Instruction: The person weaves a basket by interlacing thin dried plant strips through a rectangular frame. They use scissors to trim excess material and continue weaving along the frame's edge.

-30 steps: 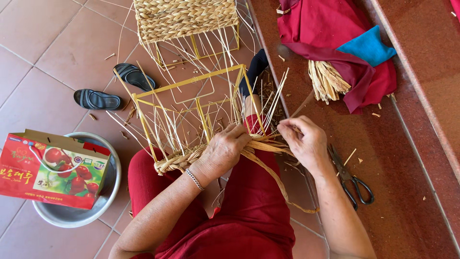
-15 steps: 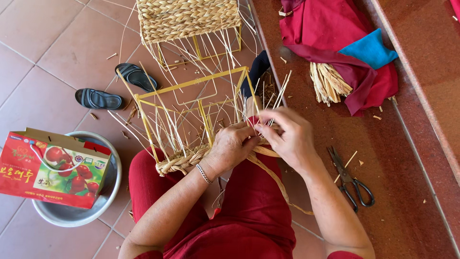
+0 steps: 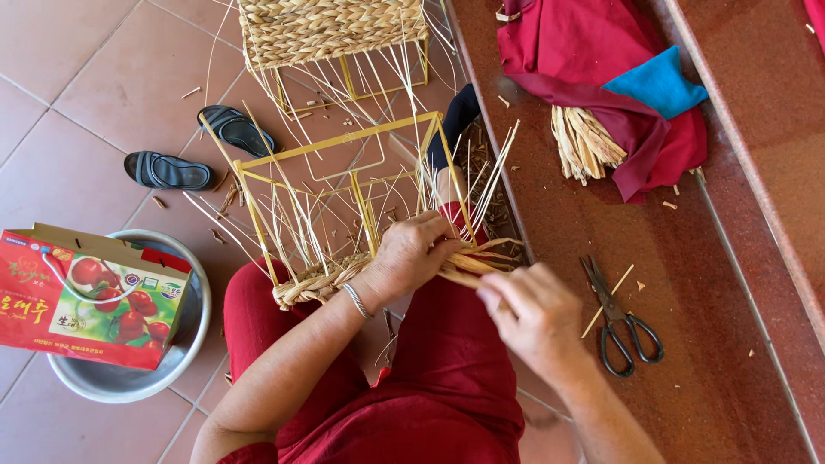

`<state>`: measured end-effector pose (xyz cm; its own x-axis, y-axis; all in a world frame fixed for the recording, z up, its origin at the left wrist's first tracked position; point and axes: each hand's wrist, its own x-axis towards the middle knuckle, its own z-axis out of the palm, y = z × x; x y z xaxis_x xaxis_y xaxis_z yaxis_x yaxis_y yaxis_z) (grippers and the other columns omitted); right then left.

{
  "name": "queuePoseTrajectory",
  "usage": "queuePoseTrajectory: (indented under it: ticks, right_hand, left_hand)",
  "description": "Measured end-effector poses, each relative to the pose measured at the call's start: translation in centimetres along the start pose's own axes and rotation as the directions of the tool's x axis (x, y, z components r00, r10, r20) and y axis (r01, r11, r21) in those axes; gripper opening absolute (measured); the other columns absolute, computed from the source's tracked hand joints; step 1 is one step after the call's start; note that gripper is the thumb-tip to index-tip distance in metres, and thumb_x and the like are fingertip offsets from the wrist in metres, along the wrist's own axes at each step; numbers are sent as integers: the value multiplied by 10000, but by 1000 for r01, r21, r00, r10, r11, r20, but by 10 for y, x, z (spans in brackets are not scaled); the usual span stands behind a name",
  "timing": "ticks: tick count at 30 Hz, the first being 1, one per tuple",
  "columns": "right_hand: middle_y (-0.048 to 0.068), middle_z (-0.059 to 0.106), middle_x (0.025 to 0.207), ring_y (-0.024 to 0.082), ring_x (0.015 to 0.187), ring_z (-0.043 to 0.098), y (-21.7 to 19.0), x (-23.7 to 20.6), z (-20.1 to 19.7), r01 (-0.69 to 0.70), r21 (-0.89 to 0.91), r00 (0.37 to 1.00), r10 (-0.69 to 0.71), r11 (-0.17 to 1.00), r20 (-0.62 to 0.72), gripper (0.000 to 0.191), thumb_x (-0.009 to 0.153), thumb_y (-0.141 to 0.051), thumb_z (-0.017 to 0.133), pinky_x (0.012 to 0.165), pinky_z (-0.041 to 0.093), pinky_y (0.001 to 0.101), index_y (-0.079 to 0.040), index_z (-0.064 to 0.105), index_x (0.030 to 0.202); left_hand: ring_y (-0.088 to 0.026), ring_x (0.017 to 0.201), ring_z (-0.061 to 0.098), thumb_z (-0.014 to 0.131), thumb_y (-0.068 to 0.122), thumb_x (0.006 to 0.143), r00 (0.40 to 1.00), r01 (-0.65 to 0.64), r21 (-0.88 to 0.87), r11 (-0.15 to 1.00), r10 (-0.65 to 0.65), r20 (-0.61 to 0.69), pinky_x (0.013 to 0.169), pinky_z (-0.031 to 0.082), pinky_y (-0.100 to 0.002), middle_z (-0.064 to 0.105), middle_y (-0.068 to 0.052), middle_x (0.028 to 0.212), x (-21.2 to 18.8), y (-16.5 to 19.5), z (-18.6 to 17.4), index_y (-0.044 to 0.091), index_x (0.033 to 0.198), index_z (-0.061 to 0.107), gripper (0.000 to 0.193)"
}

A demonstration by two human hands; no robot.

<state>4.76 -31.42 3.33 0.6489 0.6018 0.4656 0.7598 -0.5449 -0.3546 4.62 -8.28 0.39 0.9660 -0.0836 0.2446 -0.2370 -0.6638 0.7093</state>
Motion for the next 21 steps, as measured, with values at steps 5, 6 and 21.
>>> queuePoseTrajectory:
  ticks: [5, 6, 21]
  right_hand:
    - [-27, 600, 747, 170, 734, 478, 17, 37, -10, 109, -285, 981, -151, 952, -126, 167, 831, -219, 876, 612, 427, 297, -122, 746, 872]
    - [-38, 608, 790, 159, 750, 478, 18, 41, -7, 147, -300, 966, -202, 942, -159, 170, 850, -223, 881, 628, 426, 288, -126, 751, 899]
    - [-120, 625, 1432, 160, 1068, 496, 10, 79, -33, 537, -578, 762, -648, 614, 20, 166, 1004, -250, 706, 729, 371, 275, -141, 784, 1102]
  left_hand:
    - [-239, 922, 755, 598, 61, 908, 963, 56, -213, 976, 3, 268, 831, 642, -343, 687, -97, 1153, 3, 2, -27, 67, 1172, 686, 279]
    - [-258, 929, 742, 611, 21, 824, 943, 77, -225, 971, 2, 332, 821, 627, -364, 667, -114, 1159, 3, 2, -37, 52, 1204, 668, 386]
    - [-341, 902, 721, 649, 29, 799, 966, -178, -89, 980, 191, 176, 789, 592, -435, 699, -145, 1060, 2, 1, -25, -14, 1062, 687, 268]
